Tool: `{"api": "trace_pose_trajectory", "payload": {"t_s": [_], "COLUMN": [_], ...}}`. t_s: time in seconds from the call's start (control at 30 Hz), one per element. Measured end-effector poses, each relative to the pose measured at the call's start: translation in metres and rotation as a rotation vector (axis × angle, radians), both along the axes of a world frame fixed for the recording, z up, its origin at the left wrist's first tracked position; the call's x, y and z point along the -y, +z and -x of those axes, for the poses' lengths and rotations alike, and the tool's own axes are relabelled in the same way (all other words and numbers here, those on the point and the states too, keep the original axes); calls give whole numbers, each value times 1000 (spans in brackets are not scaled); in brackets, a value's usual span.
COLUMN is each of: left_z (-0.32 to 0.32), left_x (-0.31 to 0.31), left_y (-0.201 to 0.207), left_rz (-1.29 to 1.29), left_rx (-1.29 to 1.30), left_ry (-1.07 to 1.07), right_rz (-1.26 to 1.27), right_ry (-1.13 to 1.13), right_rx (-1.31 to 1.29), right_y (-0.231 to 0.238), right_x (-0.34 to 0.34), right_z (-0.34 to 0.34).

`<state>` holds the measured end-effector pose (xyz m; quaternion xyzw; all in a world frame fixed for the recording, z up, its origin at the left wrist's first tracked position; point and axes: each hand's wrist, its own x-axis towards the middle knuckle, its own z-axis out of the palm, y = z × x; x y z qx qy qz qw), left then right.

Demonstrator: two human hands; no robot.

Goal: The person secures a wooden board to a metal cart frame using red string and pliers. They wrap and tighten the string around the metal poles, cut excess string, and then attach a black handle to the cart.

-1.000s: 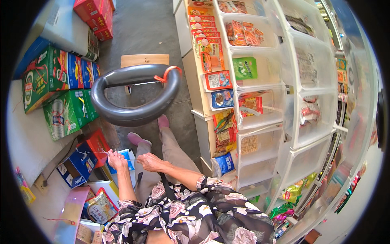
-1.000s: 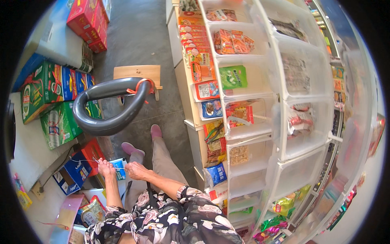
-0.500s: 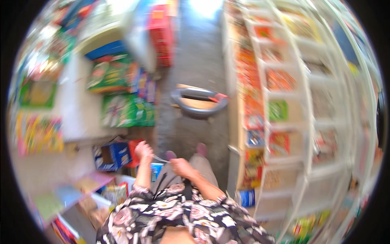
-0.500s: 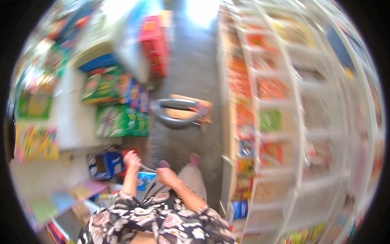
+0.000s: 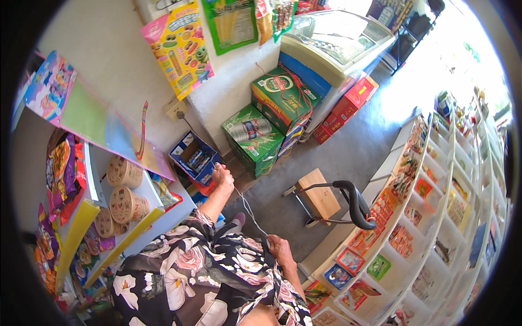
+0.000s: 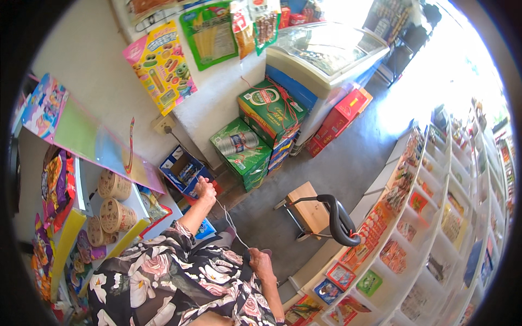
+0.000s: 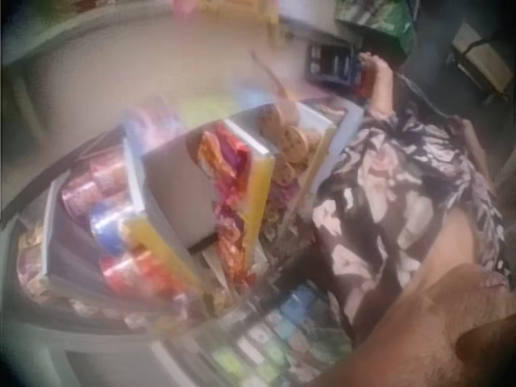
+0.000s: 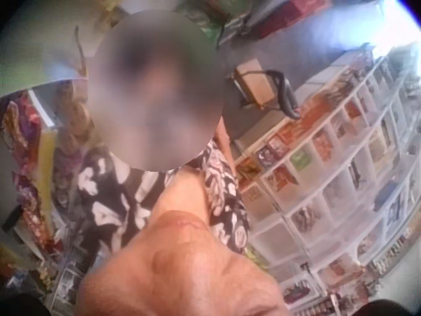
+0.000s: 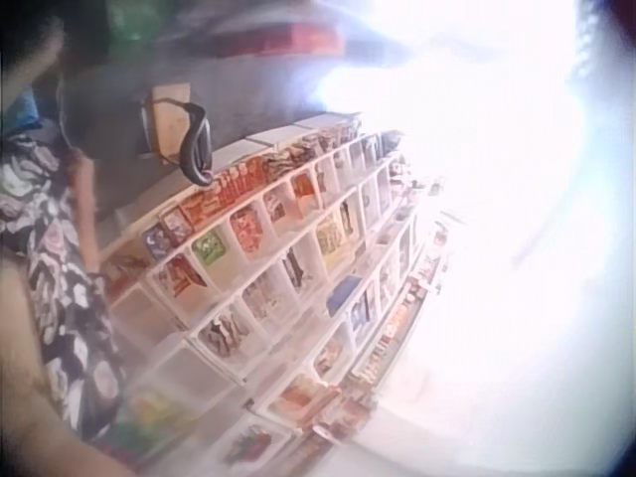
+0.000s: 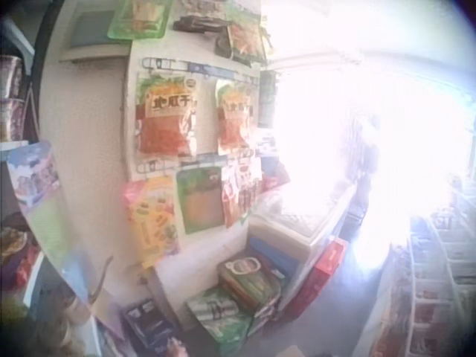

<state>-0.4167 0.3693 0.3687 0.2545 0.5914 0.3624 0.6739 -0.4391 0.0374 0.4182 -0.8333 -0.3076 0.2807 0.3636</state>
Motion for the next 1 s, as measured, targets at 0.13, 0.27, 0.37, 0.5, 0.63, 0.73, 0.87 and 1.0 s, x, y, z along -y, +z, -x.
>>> {"api": "trace_pose_trajectory", "payload": {"t_s": [0.13,0.27,0.37,0.5,0.63,0.73,0.87,1.0], "left_z": [11,21,29,39,40,36,44,49], "left_x": [-14,-18,-28,-40,-41,-45,-51,-50], "left_y": [-10,-9,-13,-26,-29,-28,-36,-55], "left_rz": [-53,221,326,248,226,102,116,176], "left_rx": [-14,130,52,-126,34,-89,-302,-197], "left_ry": [22,-83,-191,-463,-472,-484,-654,-898], "right_rz": [-14,68,-26,-97,-100,-40,83,189], "right_ry": [44,20,34,71,72,131,-83,-278], "right_rx": [-10,-73,-60,-158,-308,-93,66,176], "right_y": [-6,3,9,6,3,5,6,-6], "right_x": [-3,2,3,3,7,14,26,40], "right_z": [-1,-5,-4,2,3,-3,-6,2]}}
